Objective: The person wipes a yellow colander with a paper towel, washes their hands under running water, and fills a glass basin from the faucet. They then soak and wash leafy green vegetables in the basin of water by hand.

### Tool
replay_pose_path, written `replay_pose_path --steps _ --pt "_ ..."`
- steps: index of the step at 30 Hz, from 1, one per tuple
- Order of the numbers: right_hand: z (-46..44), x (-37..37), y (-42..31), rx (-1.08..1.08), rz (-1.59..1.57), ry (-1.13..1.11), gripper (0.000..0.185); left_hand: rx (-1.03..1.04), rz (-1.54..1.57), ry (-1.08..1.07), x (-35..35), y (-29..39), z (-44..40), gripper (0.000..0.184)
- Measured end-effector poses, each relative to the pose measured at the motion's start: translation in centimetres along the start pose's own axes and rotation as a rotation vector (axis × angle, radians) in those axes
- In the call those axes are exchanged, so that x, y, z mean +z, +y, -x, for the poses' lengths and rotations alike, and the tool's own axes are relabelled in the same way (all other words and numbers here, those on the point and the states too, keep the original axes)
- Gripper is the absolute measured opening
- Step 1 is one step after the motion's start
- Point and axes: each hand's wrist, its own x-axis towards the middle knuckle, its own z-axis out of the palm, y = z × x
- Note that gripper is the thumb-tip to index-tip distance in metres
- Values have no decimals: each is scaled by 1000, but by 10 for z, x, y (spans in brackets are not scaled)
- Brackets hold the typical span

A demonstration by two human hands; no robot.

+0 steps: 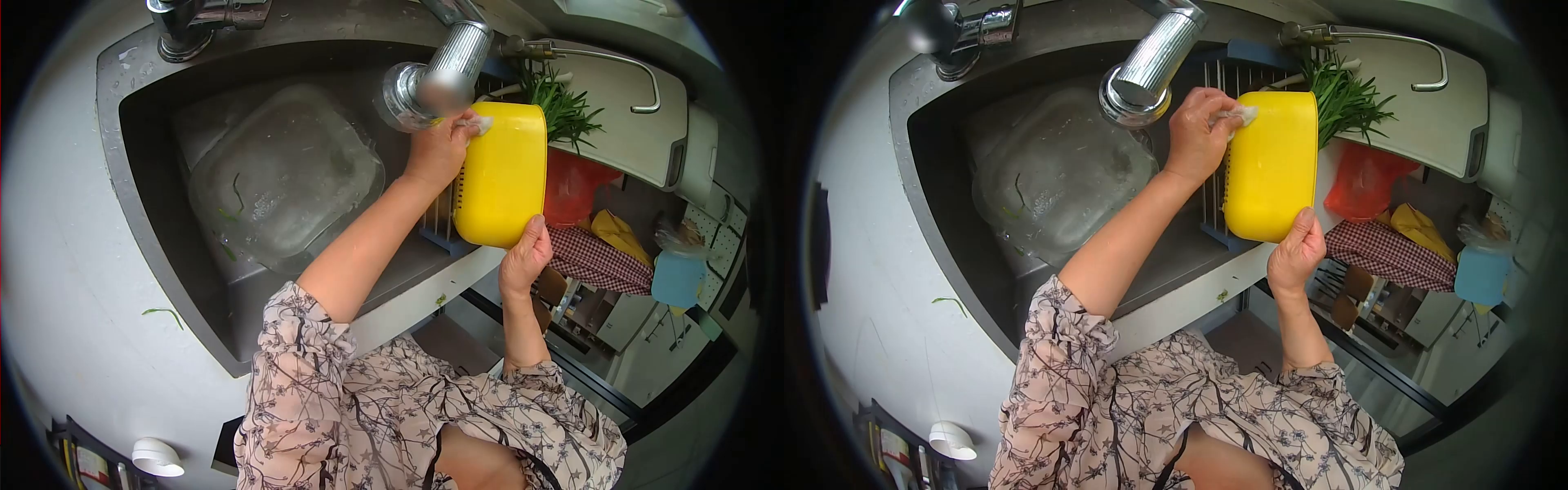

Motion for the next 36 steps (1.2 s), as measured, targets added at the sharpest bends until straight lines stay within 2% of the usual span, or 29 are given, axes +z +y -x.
replay_pose_path --steps 2,4,7,10,13,16,18,21,25,27,29,31,33,34,36 --pt "-6 4 -2 5 -14 20 36 45 -43 2 0 -4 2 15" --pt "-5 12 -10 27 -20 55 37 149 -151 -7 -10 -2 48 16" --pt "-2 17 -13 43 -31 75 38 109 -94 -35 -15 15 81 18" --pt "8 13 -12 8 12 35 36 88 -104 16 -9 6 28 14" --pt "8 13 -13 -23 35 26 36 117 122 -82 -2 -12 -46 13" --pt "9 9 -10 -10 27 15 37 152 189 -114 -2 -22 -57 14" --pt "9 10 -9 11 22 27 38 120 91 -65 -2 -8 -24 13" --pt "3 14 -11 56 16 39 39 227 -121 -62 -14 5 45 17" --pt "-2 13 -7 84 -14 56 40 128 -132 -363 -47 12 111 19" --pt "0 10 -8 88 -28 56 40 61 -241 -400 -78 -16 122 18" --pt "-3 5 -6 93 -58 20 39 -56 -453 -159 -110 -22 92 18" --pt "-2 0 -7 107 -76 -15 35 64 -761 4 -147 -32 51 20" --pt "-2 -2 -6 94 -88 -21 29 10 -1021 -37 -172 -55 39 23" --pt "2 1 -14 -128 153 74 27 -16 -1156 -59 -179 -65 41 25" --pt "19 18 -36 -559 622 274 25 -131 -1380 -582 -176 -80 61 26"
